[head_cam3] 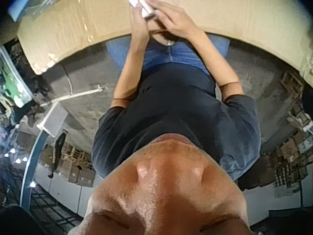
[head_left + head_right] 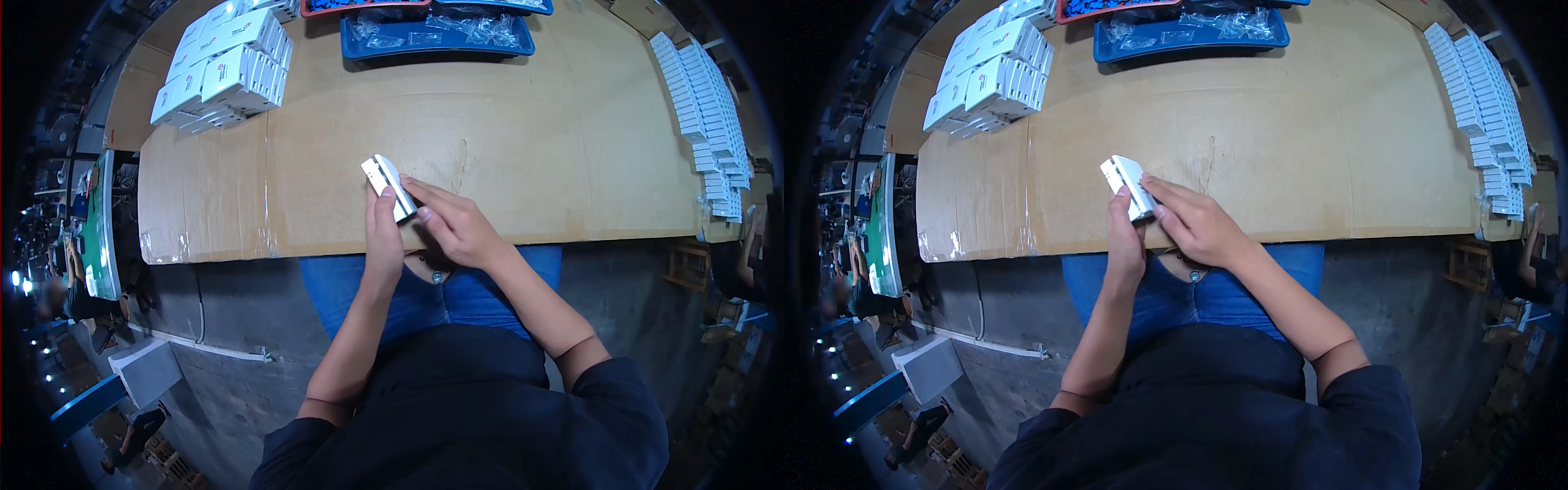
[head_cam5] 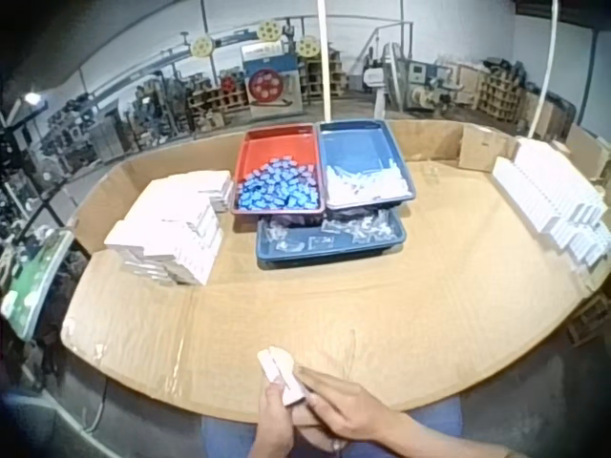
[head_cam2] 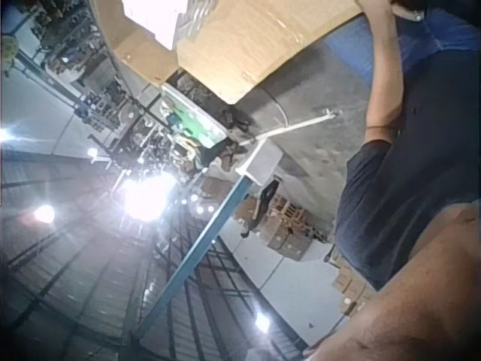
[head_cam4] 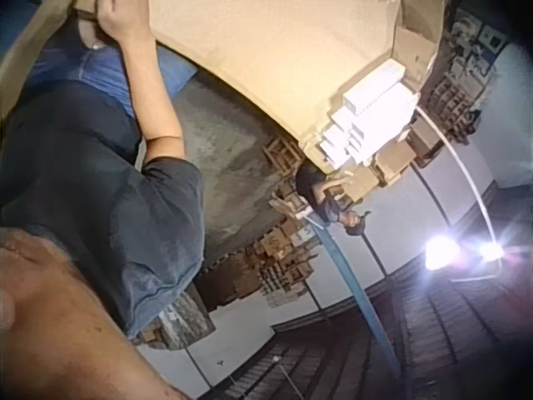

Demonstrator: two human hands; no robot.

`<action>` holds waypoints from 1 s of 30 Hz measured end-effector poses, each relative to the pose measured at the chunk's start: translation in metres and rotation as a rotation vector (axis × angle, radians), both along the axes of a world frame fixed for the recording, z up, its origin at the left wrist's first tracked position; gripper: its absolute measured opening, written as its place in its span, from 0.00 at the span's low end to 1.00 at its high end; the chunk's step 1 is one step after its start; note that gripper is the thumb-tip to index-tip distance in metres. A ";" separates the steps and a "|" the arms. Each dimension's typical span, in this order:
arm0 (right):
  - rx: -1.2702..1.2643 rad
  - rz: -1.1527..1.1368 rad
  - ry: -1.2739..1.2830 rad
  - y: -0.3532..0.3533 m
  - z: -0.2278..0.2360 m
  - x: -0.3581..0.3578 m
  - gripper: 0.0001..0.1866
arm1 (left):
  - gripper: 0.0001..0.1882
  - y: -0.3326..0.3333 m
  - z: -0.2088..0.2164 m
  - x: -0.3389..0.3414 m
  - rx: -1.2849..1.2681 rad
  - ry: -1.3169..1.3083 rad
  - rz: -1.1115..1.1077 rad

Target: Assembling and packing small components into white boxes at a factory workbench.

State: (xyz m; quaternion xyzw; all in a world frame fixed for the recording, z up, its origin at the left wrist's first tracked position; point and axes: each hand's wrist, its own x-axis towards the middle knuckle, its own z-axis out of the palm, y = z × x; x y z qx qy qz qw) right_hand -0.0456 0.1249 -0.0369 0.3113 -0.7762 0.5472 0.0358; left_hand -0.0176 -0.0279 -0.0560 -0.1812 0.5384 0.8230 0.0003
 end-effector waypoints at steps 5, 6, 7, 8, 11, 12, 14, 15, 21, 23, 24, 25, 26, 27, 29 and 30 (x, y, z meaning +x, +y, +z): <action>-0.277 -0.105 -0.668 0.013 0.004 -0.005 0.21 | 0.52 -0.010 0.028 -0.002 -0.302 0.234 -0.200; -0.368 -0.076 -0.952 0.014 0.016 -0.007 0.21 | 0.54 -0.012 0.028 -0.004 -0.490 0.365 -0.268; -0.422 -0.089 -0.998 0.011 0.022 -0.006 0.20 | 0.55 -0.012 0.028 -0.004 -0.489 0.385 -0.284; -0.422 -0.091 -0.997 0.012 0.025 -0.004 0.20 | 0.55 -0.010 0.030 -0.002 -0.487 0.386 -0.286; -0.412 -0.067 -1.027 0.012 0.031 -0.007 0.20 | 0.52 -0.004 0.035 -0.004 -0.446 0.382 -0.312; -0.428 -0.070 -1.013 0.013 0.032 -0.004 0.20 | 0.52 -0.005 0.035 -0.005 -0.444 0.381 -0.311; -0.440 -0.072 -1.002 0.012 0.032 -0.002 0.20 | 0.51 -0.006 0.032 -0.007 -0.668 0.458 -0.331; -0.425 -0.078 -0.967 0.010 0.030 -0.003 0.19 | 0.51 -0.006 0.030 -0.007 -0.668 0.459 -0.329; -0.490 -0.079 -0.601 -0.014 0.015 0.011 0.23 | 0.34 0.007 0.033 -0.004 -0.162 0.246 -0.201; -0.342 -0.097 -0.395 -0.017 0.013 0.013 0.25 | 0.35 0.015 0.027 -0.001 -0.089 0.259 -0.138; -0.342 -0.095 -0.393 -0.017 0.014 0.013 0.25 | 0.36 0.020 0.027 -0.002 -0.016 0.275 -0.079; -0.287 -0.136 -0.311 -0.018 0.016 0.014 0.25 | 0.45 0.025 0.027 -0.001 -0.099 0.256 -0.049; -0.231 -0.177 -0.229 -0.019 0.019 0.015 0.24 | 0.45 0.026 0.028 -0.003 -0.100 0.258 -0.047; -0.236 -0.184 -0.262 -0.020 0.026 0.018 0.24 | 0.46 0.028 0.034 -0.003 -0.089 0.279 -0.024; -0.242 -0.185 -0.265 -0.023 0.025 0.024 0.25 | 0.46 0.029 0.036 -0.002 -0.077 0.296 -0.004; -0.251 -0.180 -0.261 -0.025 0.024 0.025 0.26 | 0.46 0.028 0.036 -0.003 -0.105 0.313 0.001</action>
